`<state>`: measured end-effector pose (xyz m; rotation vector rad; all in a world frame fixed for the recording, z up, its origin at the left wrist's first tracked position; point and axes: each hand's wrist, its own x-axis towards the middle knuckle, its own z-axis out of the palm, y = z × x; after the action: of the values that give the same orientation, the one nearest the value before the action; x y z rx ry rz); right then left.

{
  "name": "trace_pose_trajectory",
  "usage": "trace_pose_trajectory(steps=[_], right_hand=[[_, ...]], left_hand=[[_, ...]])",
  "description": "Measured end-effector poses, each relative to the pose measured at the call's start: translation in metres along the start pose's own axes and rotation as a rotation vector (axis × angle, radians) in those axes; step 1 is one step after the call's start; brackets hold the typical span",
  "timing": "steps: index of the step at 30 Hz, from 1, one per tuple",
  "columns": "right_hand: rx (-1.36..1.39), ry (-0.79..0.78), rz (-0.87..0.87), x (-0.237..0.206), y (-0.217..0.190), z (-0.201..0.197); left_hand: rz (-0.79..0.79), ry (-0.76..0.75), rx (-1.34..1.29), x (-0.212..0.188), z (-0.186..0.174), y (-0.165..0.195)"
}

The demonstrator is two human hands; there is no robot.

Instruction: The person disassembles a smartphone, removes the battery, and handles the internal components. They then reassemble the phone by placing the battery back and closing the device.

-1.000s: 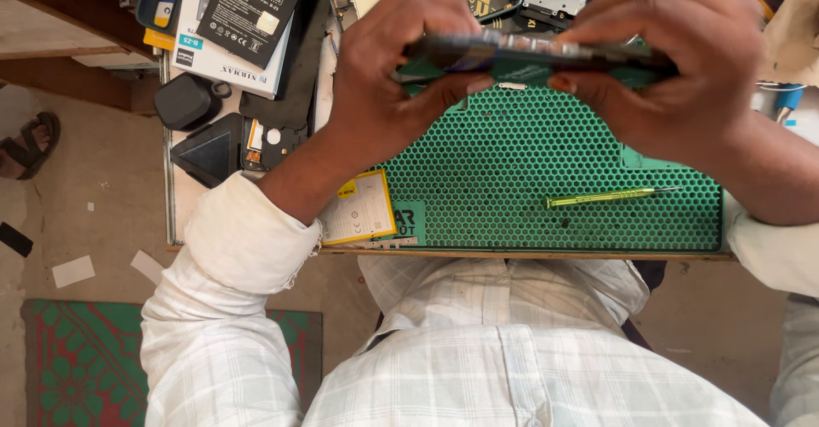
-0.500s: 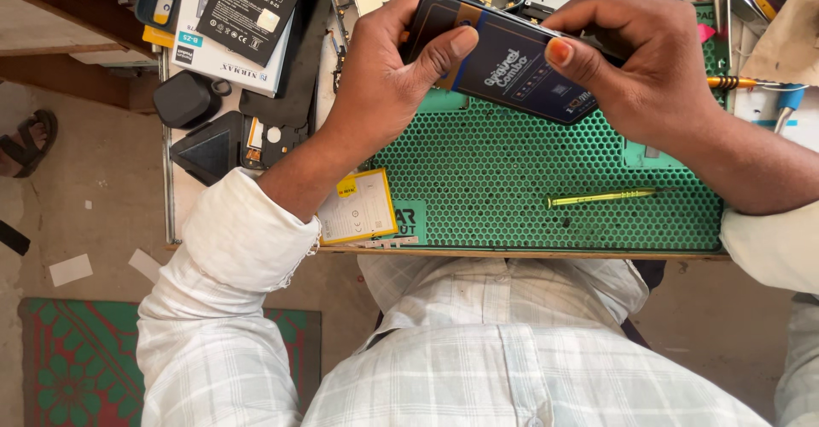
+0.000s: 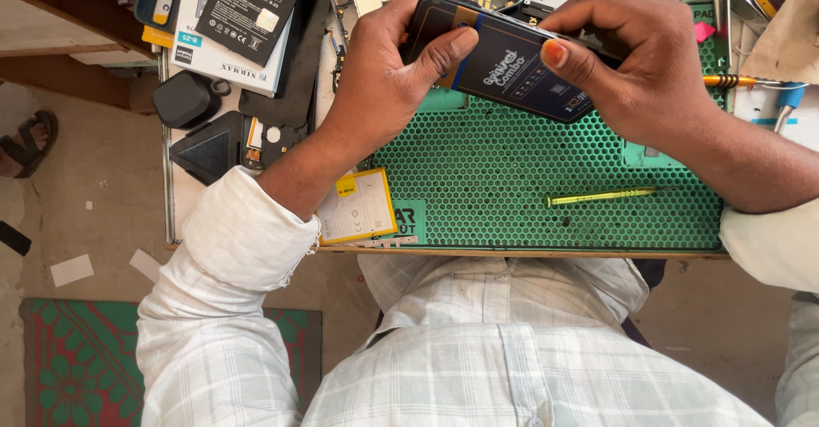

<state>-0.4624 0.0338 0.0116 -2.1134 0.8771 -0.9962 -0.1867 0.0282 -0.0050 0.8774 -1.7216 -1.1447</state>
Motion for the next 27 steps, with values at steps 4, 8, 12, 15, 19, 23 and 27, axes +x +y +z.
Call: trace_pose_trajectory(steps=[4,8,12,15,19,23,27], right_hand=[[-0.041,-0.010,-0.020,-0.001,0.001,0.000],[-0.104,0.012,-0.004,-0.003,-0.003,-0.001],[-0.169,0.021,-0.111,-0.002,-0.002,-0.002],[-0.170,0.022,-0.121,-0.002,0.000,-0.003],[-0.140,0.012,-0.108,-0.002,0.001,-0.004],[-0.163,0.004,-0.109,0.000,0.000,-0.006],[-0.181,0.004,-0.096,0.002,-0.002,-0.005]], left_hand=[[0.004,-0.003,0.010,-0.001,-0.001,0.002],[0.010,0.013,0.022,-0.002,0.000,0.005],[-0.002,-0.006,-0.024,-0.002,0.000,0.004],[0.035,-0.034,-0.038,0.000,-0.001,0.002],[0.040,-0.058,-0.006,0.003,-0.006,0.003],[-0.014,-0.065,-0.026,0.005,-0.007,0.008],[-0.025,-0.062,-0.072,0.006,-0.004,0.011]])
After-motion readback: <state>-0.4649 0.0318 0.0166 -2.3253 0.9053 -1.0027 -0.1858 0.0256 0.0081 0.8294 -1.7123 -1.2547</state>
